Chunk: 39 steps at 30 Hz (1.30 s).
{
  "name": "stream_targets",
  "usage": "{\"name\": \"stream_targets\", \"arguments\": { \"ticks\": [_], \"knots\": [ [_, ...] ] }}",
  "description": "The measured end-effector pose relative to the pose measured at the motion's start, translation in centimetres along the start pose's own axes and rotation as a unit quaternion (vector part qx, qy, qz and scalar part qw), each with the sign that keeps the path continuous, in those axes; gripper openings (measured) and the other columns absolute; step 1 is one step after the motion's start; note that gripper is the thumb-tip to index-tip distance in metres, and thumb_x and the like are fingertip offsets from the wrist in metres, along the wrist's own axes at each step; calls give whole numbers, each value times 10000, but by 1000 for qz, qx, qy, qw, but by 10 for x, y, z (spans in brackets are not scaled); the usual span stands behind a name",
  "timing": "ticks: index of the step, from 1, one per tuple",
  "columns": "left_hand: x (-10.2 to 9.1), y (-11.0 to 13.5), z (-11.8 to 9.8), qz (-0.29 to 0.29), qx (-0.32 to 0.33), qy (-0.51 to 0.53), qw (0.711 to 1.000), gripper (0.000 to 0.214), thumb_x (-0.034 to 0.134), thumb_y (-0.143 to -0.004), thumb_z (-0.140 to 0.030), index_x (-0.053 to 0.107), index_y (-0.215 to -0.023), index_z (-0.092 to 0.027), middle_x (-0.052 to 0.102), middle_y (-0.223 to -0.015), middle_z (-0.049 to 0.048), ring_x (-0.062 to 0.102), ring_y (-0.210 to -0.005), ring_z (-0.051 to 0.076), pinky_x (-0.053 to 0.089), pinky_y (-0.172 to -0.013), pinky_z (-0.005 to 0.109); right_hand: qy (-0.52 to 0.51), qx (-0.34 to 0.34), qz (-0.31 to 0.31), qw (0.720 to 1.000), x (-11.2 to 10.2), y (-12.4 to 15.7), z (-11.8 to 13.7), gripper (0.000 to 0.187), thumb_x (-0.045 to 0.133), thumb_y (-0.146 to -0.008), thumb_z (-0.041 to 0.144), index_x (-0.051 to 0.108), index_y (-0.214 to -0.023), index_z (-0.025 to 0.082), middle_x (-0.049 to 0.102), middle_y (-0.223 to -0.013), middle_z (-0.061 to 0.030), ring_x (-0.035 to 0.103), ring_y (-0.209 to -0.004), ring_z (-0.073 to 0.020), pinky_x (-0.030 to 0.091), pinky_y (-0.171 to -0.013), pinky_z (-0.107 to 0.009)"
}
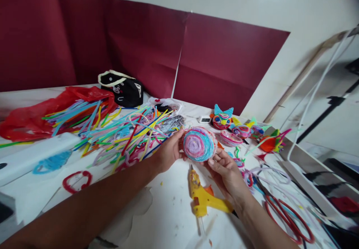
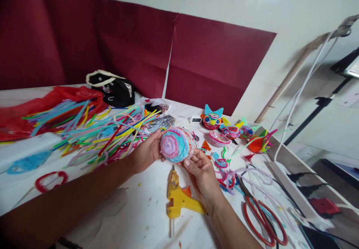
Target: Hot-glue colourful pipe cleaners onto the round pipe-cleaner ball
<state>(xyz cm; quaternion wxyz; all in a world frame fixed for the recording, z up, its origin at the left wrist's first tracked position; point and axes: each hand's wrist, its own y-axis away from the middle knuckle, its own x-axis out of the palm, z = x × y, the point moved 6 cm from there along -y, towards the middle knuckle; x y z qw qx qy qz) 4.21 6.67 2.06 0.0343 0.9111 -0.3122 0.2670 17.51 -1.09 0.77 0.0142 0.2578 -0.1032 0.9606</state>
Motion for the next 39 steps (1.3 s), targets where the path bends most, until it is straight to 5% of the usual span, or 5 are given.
{"name": "stream_targets", "arguments": {
  "ticks": [17,23,29,34,39],
  "knots": [
    [-4,-2,1,-2,11,-124,992,407,673,-757,-568,545,-758,-182,513,-595,-33,477,-495,101,399,-396,189,-16,9,11,1000,18,6,-14,255,821,-696,256,674,-901,216,717,-841,-2,692,-751,-152,558,-780,-308],
    [-4,-2,-1,9,25,-214,977,581,677,-721,-632,579,-1137,-239,644,-893,17,608,-711,162,504,-521,236,-83,22,-56,995,13,6,-10,286,860,-617,233,658,-815,201,710,-804,12,677,-724,-131,567,-776,-291],
    [-5,-7,7,51,65,-311,947,1047,852,-546,-538,361,-1424,-248,514,-1422,108,494,-1302,345,487,-1025,391,-100,37,-72,992,9,4,-14,322,860,-587,235,622,-801,206,676,-772,19,643,-674,-134,573,-753,-323],
    [-12,-7,6,19,88,-437,895,1119,868,-527,-507,325,-1462,-218,417,-1500,143,418,-1362,383,387,-1121,464,-44,52,-59,996,14,8,-20,359,848,-596,332,622,-850,218,655,-755,22,611,-618,-123,552,-673,-298],
    [-10,-4,-4,-19,76,-407,910,1022,853,-564,-486,383,-1436,-238,518,-1413,123,470,-1312,378,384,-1110,482,123,50,-29,991,5,-1,5,379,758,-679,527,650,-800,184,676,-743,-15,633,-685,-138,531,-655,-280]
  ]
}}
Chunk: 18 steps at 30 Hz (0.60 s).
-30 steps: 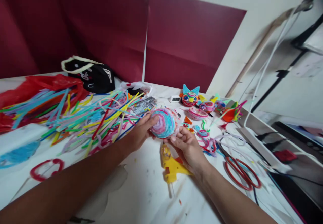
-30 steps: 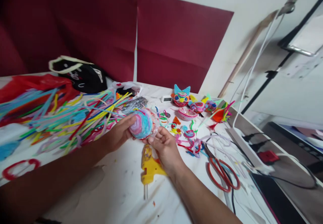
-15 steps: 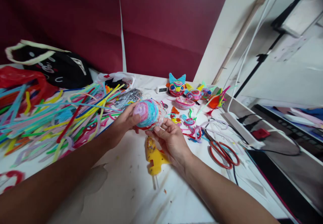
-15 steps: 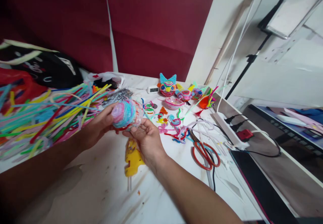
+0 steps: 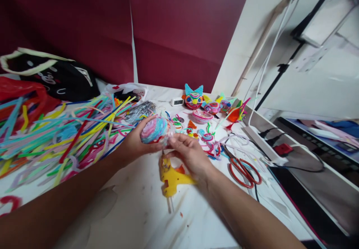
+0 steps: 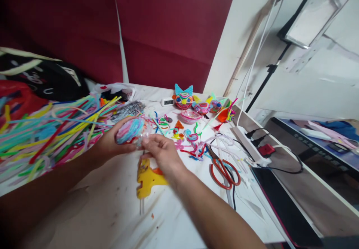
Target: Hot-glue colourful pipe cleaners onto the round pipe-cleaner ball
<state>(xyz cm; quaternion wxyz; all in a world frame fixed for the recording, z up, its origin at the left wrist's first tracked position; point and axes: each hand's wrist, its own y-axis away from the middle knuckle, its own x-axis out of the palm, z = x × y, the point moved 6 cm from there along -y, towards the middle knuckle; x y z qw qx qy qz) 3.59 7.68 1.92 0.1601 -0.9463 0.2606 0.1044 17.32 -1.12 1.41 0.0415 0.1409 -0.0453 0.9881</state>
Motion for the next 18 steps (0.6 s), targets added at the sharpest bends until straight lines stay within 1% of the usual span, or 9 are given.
{"name": "stream_targets", "arguments": {
  "ticks": [2,4,5,7,8,10,13,15,18],
  "knots": [
    [-4,-1,-2,-21,-12,8,1000,1000,852,-566,-479,405,-1426,-228,530,-1397,130,472,-1303,375,368,-1112,503,97,-15,-18,995,-22,-5,21,387,751,-693,519,675,-836,168,695,-768,-27,642,-726,-146,515,-653,-267],
    [-7,-3,0,-36,-29,6,999,988,857,-552,-480,432,-1410,-238,562,-1360,122,505,-1267,370,397,-1087,493,189,-39,-50,980,-51,-8,45,364,780,-658,470,677,-847,175,694,-770,-9,631,-721,-143,501,-644,-261],
    [-8,-4,3,-36,-36,-4,999,981,859,-548,-483,440,-1405,-257,576,-1344,111,525,-1245,366,426,-1061,476,234,-48,-66,969,-66,-7,56,338,764,-678,447,674,-867,182,693,-778,-1,628,-723,-141,500,-664,-268],
    [-10,-7,8,-43,-45,-37,997,972,856,-540,-502,451,-1396,-284,587,-1331,96,545,-1223,366,458,-1026,456,330,-55,-97,938,-95,-1,72,268,730,-711,387,669,-870,180,687,-765,-2,618,-706,-145,485,-663,-272],
    [-11,-8,11,-40,-49,-65,996,986,856,-531,-512,447,-1400,-285,576,-1346,97,537,-1234,370,449,-1035,460,378,-53,-108,918,-107,2,77,232,702,-731,357,669,-874,177,690,-774,-9,619,-705,-150,479,-666,-275],
    [-11,-9,14,-34,-46,-124,991,1017,848,-529,-526,422,-1419,-280,536,-1396,103,501,-1275,380,416,-1067,476,477,-33,-109,872,-124,9,78,145,646,-765,291,680,-846,176,691,-749,-23,619,-689,-164,461,-657,-279],
    [-9,-9,14,-26,-27,-188,981,1030,821,-555,-537,378,-1446,-269,482,-1452,102,470,-1311,373,380,-1100,486,612,6,-101,785,-137,10,66,92,613,-770,186,696,-807,184,697,-736,-48,629,-709,-185,439,-679,-283],
    [-8,-9,12,-26,-15,-203,979,1023,803,-569,-549,369,-1448,-259,485,-1450,100,487,-1297,362,377,-1105,479,677,24,-94,729,-138,2,57,120,610,-792,171,704,-866,181,711,-859,-80,643,-803,-198,444,-745,-293],
    [-9,-9,10,-33,-4,-211,977,996,789,-577,-553,385,-1434,-243,509,-1428,99,507,-1277,354,379,-1108,462,740,42,-78,667,-138,-20,43,225,601,-874,257,662,-1067,161,666,-1108,-108,626,-982,-214,464,-877,-359]
  ]
}}
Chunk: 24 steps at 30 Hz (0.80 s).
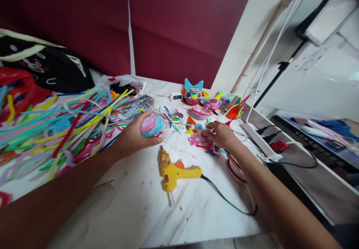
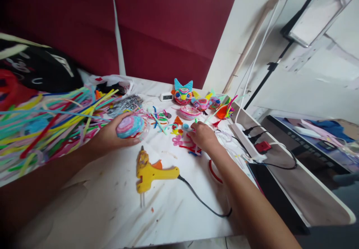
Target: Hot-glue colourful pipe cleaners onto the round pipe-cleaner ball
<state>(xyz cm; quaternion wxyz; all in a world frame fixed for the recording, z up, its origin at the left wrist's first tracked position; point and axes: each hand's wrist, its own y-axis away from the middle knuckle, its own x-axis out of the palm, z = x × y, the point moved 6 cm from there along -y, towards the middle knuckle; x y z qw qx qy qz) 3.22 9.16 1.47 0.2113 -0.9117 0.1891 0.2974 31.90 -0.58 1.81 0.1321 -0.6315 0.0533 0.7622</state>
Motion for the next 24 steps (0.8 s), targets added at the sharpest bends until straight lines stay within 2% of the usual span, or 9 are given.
{"name": "stream_targets", "arguments": {
  "ticks": [3,10,17,24],
  "knots": [
    [-3,-1,0,-18,2,-4,1000,975,788,-574,-534,405,-1415,-220,513,-1419,105,494,-1291,357,376,-1113,447,58,0,19,998,10,-20,3,304,600,-909,341,612,-1155,163,631,-1182,-90,604,-1064,-218,478,-935,-440],
    [-7,-1,5,-45,12,-11,999,927,777,-601,-515,413,-1391,-195,512,-1402,130,487,-1293,347,367,-1111,459,134,-18,12,991,16,-45,15,337,564,-937,372,587,-1206,171,583,-1268,-103,584,-1122,-232,493,-944,-453],
    [0,-2,12,-29,28,-21,999,938,781,-582,-504,421,-1391,-196,462,-1455,131,449,-1337,349,343,-1142,453,169,-39,55,983,38,-66,29,264,564,-943,349,618,-1126,166,641,-1140,-75,635,-994,-191,536,-868,-406],
    [7,0,16,11,13,-51,999,1008,777,-575,-535,387,-1430,-172,403,-1507,153,338,-1418,366,287,-1178,471,170,-13,7,985,32,-74,36,308,551,-948,379,602,-1150,152,646,-1107,-75,645,-960,-190,546,-840,-405]
  ]
}}
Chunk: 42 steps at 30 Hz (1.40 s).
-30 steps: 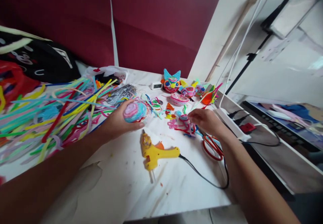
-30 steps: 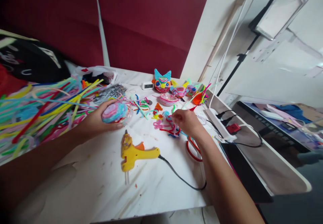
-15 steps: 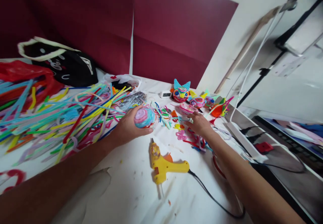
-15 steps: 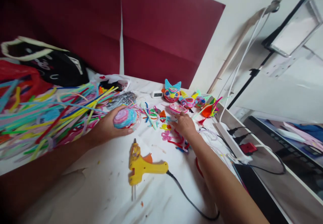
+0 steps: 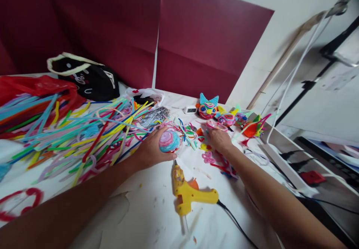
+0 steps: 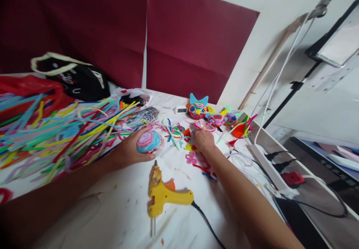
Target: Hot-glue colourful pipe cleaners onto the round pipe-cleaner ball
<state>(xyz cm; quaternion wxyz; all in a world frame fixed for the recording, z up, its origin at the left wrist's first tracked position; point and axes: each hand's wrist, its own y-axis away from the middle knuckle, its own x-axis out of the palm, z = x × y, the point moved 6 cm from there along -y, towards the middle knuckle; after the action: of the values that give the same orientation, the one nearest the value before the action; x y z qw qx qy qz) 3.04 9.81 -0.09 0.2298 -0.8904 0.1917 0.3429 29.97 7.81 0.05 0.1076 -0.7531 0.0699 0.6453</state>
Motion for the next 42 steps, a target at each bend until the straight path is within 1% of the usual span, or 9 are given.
{"name": "stream_targets", "arguments": {
  "ticks": [5,10,14,20,27,31,34,37,42],
  "knots": [
    [2,3,-5,26,5,-29,999,1024,766,-589,-530,362,-1452,-154,376,-1527,159,318,-1429,371,296,-1176,461,-26,-14,-27,999,-15,12,-9,287,542,-955,353,605,-1164,166,651,-1125,-75,645,-976,-189,539,-854,-400],
    [4,0,-1,27,-21,-43,998,1021,763,-564,-541,386,-1439,-174,382,-1527,148,324,-1422,393,303,-1166,495,-48,8,-50,998,-39,41,-53,257,453,-961,187,678,-1082,161,725,-1002,-98,674,-959,-205,497,-839,-332],
    [5,-3,2,30,-24,-62,997,984,732,-607,-535,371,-1449,-175,397,-1525,115,357,-1397,418,339,-1150,476,-72,3,-26,997,-38,69,-76,281,503,-885,129,718,-1058,183,756,-973,-86,699,-883,-210,483,-779,-286],
    [3,-3,-1,31,-32,-94,995,939,711,-646,-525,353,-1449,-198,401,-1518,108,385,-1389,368,349,-1145,470,-121,-49,17,991,-20,100,-73,338,502,-791,33,735,-991,175,738,-1028,-102,681,-930,-242,483,-816,-320],
    [4,-6,-1,21,-21,-104,994,921,695,-637,-562,387,-1422,-191,424,-1504,97,406,-1378,362,362,-1146,446,-223,-159,57,960,-18,117,-60,562,473,-653,-96,728,-1005,260,673,-1033,-34,633,-930,-171,462,-848,-272],
    [4,-6,-2,18,-19,-94,995,938,696,-615,-558,391,-1417,-180,420,-1507,110,394,-1388,351,352,-1152,444,-281,-174,38,943,-10,114,-53,340,554,-703,-13,743,-853,226,619,-946,-65,602,-861,-195,447,-804,-320],
    [3,-5,-2,15,-24,-92,995,929,701,-627,-559,386,-1421,-191,429,-1499,102,427,-1361,353,356,-1145,454,-352,-154,3,923,-9,110,-57,185,595,-738,62,707,-775,205,621,-880,-51,584,-769,-174,432,-742,-315],
    [2,-5,-2,8,-25,-92,995,937,703,-614,-576,390,-1416,-205,431,-1499,88,450,-1339,365,365,-1138,463,-449,-103,-37,887,-11,106,-71,41,637,-798,208,672,-778,200,637,-760,-24,572,-684,-154,433,-660,-292],
    [1,-6,-2,4,-18,-94,995,924,697,-608,-571,404,-1402,-201,447,-1488,98,460,-1334,366,381,-1131,473,-622,-9,-58,780,-11,104,-91,209,688,-807,389,682,-865,189,700,-772,-34,664,-707,-162,513,-606,-261]
  ]
}}
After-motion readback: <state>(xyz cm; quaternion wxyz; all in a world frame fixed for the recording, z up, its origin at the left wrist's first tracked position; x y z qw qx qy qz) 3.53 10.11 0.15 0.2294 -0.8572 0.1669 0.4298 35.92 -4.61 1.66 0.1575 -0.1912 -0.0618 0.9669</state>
